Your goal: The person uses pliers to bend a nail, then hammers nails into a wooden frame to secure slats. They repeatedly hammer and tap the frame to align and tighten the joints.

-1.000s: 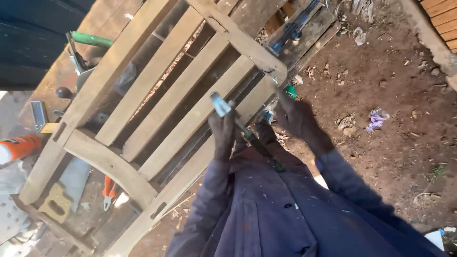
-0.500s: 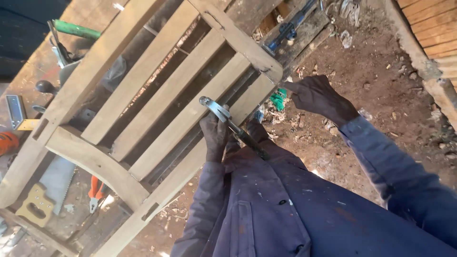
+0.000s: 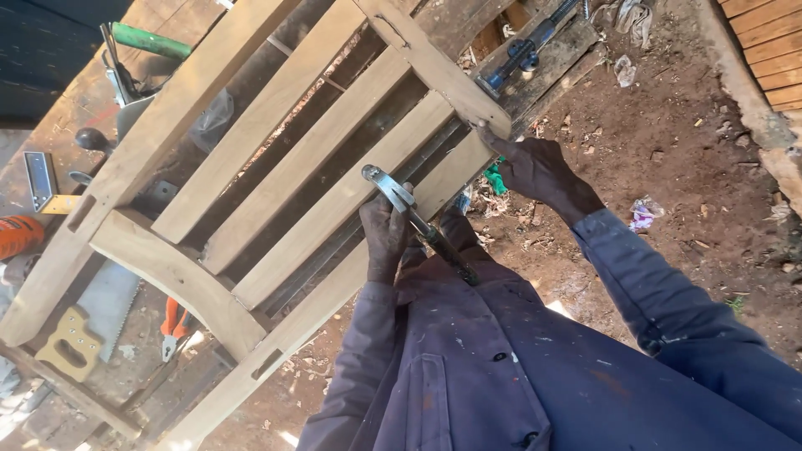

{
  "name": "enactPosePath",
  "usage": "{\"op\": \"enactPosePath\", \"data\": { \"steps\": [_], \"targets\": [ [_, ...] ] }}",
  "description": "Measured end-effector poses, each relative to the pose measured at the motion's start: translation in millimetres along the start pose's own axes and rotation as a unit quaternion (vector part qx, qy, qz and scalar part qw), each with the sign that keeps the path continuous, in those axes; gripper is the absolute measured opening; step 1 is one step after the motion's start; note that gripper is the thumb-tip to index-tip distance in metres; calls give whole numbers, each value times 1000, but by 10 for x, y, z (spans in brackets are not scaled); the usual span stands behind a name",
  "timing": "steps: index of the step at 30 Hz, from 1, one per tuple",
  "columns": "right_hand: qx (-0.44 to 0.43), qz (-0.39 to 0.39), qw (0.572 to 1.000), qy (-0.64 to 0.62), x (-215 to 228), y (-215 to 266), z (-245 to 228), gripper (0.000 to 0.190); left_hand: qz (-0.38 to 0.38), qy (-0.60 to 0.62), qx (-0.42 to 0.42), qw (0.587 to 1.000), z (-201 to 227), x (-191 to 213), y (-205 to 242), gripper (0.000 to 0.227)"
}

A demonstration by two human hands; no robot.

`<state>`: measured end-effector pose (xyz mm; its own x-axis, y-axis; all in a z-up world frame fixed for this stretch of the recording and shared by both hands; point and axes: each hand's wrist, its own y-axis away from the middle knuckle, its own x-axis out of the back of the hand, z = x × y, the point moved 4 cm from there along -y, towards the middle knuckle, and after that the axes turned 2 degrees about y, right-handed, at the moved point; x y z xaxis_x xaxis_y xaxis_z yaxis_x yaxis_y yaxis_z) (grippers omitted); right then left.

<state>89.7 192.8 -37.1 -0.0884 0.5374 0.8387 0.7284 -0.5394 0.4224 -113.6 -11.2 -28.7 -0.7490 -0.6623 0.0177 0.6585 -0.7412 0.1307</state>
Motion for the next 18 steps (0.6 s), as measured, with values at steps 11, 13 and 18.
{"op": "enactPosePath", "data": {
  "steps": [11,13,18],
  "targets": [
    [62,71,955,-281,207,152,-118,50,-6,10,-18,1000,-48,-29,-3,37],
    [93,123,924,-351,62,1,45,48,2,0,-23,1000,-17,42,-25,36],
    [-5,46,986,-159,21,225,-311,67,-2,-16,-25,1000,-120,-12,19,36]
  ]
}}
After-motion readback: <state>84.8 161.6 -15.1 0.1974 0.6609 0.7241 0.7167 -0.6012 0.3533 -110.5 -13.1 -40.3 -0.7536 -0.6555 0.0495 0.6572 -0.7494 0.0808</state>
